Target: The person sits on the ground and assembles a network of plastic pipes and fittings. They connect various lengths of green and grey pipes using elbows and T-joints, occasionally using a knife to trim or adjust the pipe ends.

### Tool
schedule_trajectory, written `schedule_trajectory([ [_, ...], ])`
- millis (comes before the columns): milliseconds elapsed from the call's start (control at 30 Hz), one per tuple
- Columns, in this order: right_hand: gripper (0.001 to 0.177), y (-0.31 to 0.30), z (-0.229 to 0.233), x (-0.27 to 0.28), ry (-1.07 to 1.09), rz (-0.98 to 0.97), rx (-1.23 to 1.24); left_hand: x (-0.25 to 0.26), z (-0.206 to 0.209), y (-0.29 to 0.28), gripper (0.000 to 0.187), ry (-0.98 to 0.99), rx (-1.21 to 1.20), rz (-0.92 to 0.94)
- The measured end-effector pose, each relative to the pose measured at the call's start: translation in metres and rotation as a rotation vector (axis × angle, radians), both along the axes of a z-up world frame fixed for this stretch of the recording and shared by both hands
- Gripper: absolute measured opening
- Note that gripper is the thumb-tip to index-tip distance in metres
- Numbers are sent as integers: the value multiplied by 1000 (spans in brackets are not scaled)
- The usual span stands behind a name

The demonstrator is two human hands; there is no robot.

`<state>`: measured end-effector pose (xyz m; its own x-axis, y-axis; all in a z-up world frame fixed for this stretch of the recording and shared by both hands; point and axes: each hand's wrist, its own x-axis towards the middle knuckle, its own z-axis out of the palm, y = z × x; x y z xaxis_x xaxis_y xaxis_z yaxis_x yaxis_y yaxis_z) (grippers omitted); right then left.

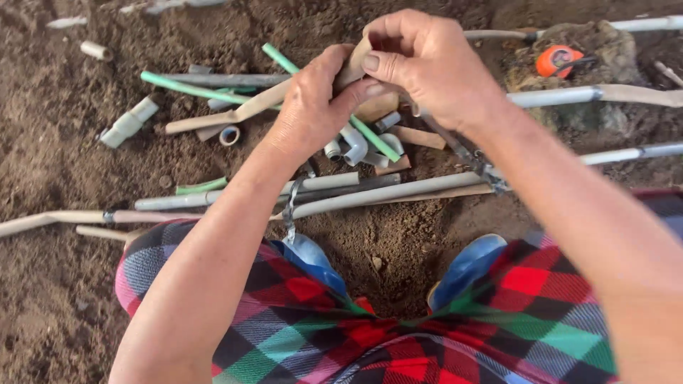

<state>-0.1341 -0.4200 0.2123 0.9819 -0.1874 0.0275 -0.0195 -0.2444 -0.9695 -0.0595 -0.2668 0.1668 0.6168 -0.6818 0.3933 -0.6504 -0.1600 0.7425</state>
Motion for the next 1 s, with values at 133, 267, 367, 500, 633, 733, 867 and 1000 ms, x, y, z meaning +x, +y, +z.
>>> schedule_trajectory([
  [133, 16, -22, 18, -10, 80, 84, -77, 0, 13, -17, 35, 98, 29, -109],
  [267, 15, -33, -5, -18, 161, 70, -39, 0, 13, -27, 25, -27, 69, -162],
  [367, 48, -34, -12, -19, 316, 110, -216, 12, 4, -19, 33, 13, 429, -57],
  [500, 45, -45, 7, -34, 482, 68, -390, 20, -36, 3, 39, 175, 899, 41],
  [633, 42, -81, 7, -58, 374, 131, -656, 14, -127, 38, 40, 131, 1101, 2],
  [733, 43, -102, -2, -67, 362, 118, -770, 9, -164, 53, 52, 199, 1163, 30],
  [867, 43, -103, 8, -66, 322, 117, -881, 27, -141, 34, 66, 128, 1345, 171],
  [1000, 44, -91, 25, -54, 430, 158, -910, 76, -179, 37, 53, 2, 1165, 371],
])
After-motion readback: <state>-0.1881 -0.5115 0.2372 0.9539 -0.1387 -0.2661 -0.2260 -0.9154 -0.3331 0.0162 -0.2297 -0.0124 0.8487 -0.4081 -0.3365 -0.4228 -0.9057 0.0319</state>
